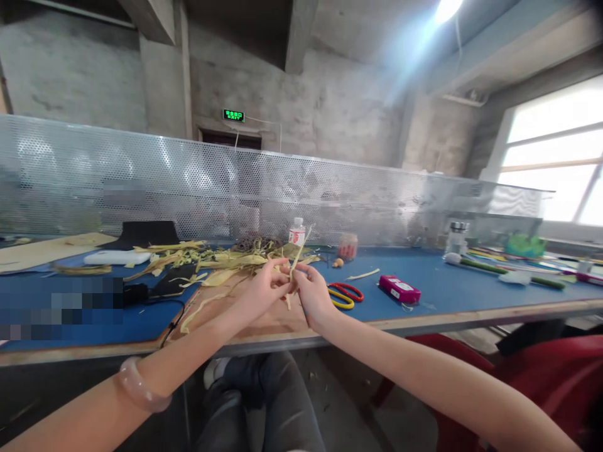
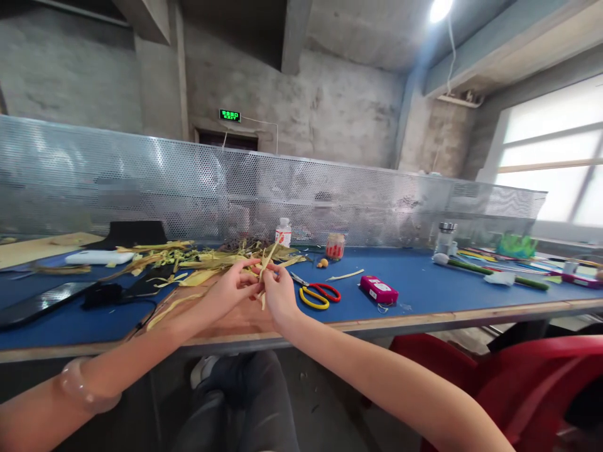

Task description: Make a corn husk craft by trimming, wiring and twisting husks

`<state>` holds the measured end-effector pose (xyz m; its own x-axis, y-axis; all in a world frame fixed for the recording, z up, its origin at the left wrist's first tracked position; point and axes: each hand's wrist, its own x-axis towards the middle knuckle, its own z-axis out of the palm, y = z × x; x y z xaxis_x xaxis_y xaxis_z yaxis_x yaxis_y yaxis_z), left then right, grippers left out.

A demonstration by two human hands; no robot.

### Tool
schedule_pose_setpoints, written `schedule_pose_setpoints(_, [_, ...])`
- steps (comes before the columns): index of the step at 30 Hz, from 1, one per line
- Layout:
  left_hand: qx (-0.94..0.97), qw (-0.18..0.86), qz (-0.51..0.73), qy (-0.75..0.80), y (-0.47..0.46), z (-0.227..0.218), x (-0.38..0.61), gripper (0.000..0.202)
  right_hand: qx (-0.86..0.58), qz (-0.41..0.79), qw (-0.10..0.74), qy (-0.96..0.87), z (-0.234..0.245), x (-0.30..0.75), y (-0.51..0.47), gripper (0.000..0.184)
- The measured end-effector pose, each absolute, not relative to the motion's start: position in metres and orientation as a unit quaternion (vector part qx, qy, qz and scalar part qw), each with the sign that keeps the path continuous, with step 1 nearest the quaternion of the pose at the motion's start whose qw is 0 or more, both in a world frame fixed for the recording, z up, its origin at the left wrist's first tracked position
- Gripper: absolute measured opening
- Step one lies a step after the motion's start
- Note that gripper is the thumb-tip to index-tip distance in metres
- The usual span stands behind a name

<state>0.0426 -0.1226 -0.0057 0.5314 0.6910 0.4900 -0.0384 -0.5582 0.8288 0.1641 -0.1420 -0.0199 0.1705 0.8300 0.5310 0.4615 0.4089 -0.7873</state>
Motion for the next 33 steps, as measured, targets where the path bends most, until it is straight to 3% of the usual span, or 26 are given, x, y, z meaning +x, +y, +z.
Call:
schedule_pose_setpoints(5, [0.774, 0.364, 0.436, 0.279, -0.126, -0.004, 0.046, 0.052, -0.588, 0.032, 0.455, -0.668, -0.009, 0.228, -0.109, 0.034])
schedule_pose_setpoints(10, [0.789, 0.327, 0.41, 0.321, -0.124, -0.005, 0.046, 0.043, -0.68, -0.082, 0.25, -0.684, -0.004, 0.33, -0.091, 0.022])
schedule_pose_setpoints(16, [0.798, 0.332, 0.411, 0.289, -0.107, -0.016, 0.067, 0.035, -0.729, -0.113, 0.072, -0.671, -0.028, 0.372, -0.076, 0.015])
schedule_pose_setpoints(20, [0.761, 0.382, 0.429, 0.302, -0.092, -0.016, 0.082, 0.031, -0.724, -0.091, 0.007, -0.684, -0.025, 0.383, -0.066, 0.026])
schedule_pose_setpoints(25, [0.728, 0.432, 0.427, 0.317, -0.085, -0.016, 0.092, 0.026, -0.717, -0.088, -0.014, -0.691, -0.024, 0.395, -0.07, 0.017])
schedule_pose_setpoints(27, [0.723, 0.447, 0.416, 0.323, -0.087, -0.019, 0.093, 0.027, -0.717, -0.099, 0.002, -0.69, -0.027, 0.397, -0.074, 0.01])
schedule_pose_setpoints(33, [0.725, 0.444, 0.424, 0.313, -0.094, -0.03, 0.089, 0.023, -0.7, -0.125, 0.088, -0.697, -0.021, 0.381, -0.083, 0.013])
